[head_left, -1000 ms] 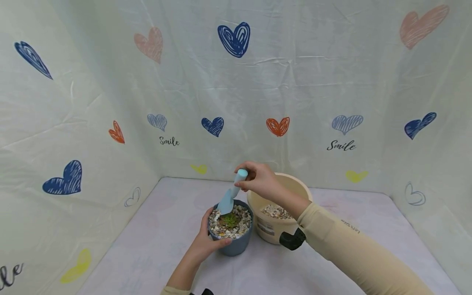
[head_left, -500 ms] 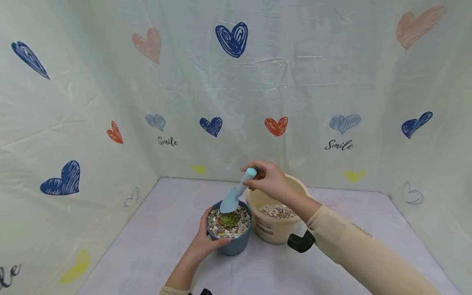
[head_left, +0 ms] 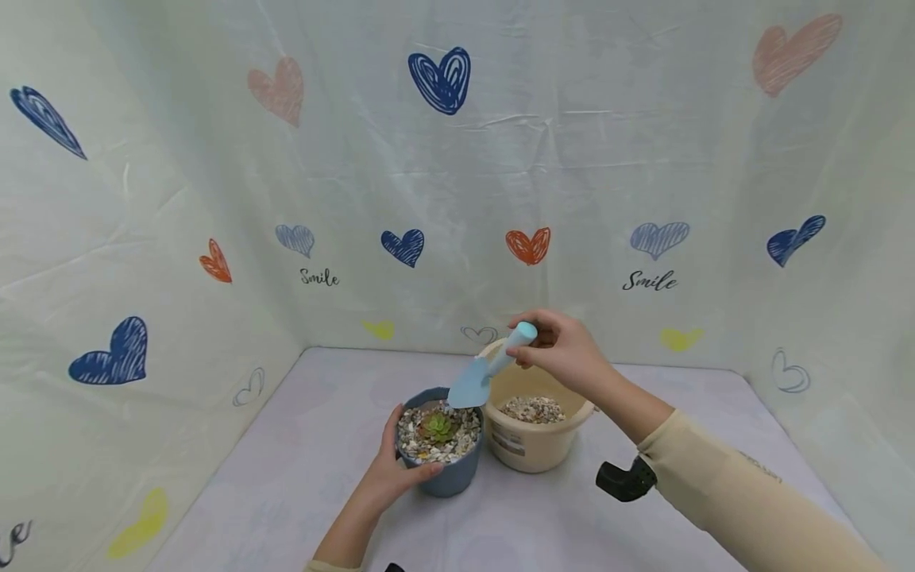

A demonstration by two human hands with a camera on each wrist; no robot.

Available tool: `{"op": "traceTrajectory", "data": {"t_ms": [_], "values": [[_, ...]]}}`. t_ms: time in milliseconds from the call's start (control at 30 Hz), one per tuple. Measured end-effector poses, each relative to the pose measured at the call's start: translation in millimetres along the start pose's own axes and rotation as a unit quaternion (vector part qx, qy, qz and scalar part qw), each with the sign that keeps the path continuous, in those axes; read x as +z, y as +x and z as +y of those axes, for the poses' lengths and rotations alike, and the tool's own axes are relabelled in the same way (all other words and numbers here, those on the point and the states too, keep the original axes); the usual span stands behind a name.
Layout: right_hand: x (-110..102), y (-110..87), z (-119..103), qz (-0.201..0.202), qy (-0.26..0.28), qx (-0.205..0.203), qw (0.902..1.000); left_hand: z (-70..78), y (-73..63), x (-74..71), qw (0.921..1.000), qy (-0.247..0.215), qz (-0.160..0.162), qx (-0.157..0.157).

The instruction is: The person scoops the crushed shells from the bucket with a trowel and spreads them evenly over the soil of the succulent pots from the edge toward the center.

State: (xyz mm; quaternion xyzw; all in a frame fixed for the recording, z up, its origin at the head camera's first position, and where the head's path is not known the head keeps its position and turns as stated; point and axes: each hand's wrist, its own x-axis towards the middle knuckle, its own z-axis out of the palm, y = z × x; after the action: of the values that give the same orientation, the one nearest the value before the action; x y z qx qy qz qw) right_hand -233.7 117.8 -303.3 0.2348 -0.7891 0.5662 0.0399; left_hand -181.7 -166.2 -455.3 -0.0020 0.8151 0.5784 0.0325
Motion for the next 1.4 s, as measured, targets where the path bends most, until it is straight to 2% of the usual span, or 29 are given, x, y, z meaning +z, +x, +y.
{"op": "traceTrajectory", "data": {"t_ms": [167,300,467,633,767,900,1067,1300,1400], "values": [[-14.8,-14.8,0.4,0.024,-0.012,-0.005,0.9996,2.9,-0.7,-1.7,0.9984,0.054,0.016,0.008],[-27.0,-29.1,-1.2,0.045,-0.024,-0.012,0.9986,9.9,-0.7,-5.2,0.9956,0.085,0.028,0.027],[-38.1,-48.4,2.2,0.081,-0.036,-0.024,0.9958,23.8,2.5,-6.6,0.9907,0.115,0.029,0.066],[-44.0,-72.0,14.9,0.138,-0.026,-0.048,0.9889,39.4,3.2,0.7,0.9817,0.158,0.03,0.102],[-46.5,-83.9,25.8,0.178,-0.01,-0.059,0.9823,52.0,3.4,13.2,0.9738,0.186,0.033,0.126],[-46.1,-87.5,38.1,0.207,-0.015,-0.047,0.977,64.7,4.0,30.7,0.9682,0.204,0.019,0.144],[-40.9,-85.5,52.9,0.215,-0.041,-0.023,0.9755,73.6,7.3,54.0,0.9625,0.216,-0.001,0.164],[-39.9,-80.3,63.6,0.229,-0.073,0.003,0.9707,80.2,10.5,81.0,0.9441,0.271,-0.003,0.188],[-42.4,-77.4,67.2,0.238,-0.086,0.018,0.9672,83.4,11.3,90.7,0.9463,0.265,0.001,0.184]]}}
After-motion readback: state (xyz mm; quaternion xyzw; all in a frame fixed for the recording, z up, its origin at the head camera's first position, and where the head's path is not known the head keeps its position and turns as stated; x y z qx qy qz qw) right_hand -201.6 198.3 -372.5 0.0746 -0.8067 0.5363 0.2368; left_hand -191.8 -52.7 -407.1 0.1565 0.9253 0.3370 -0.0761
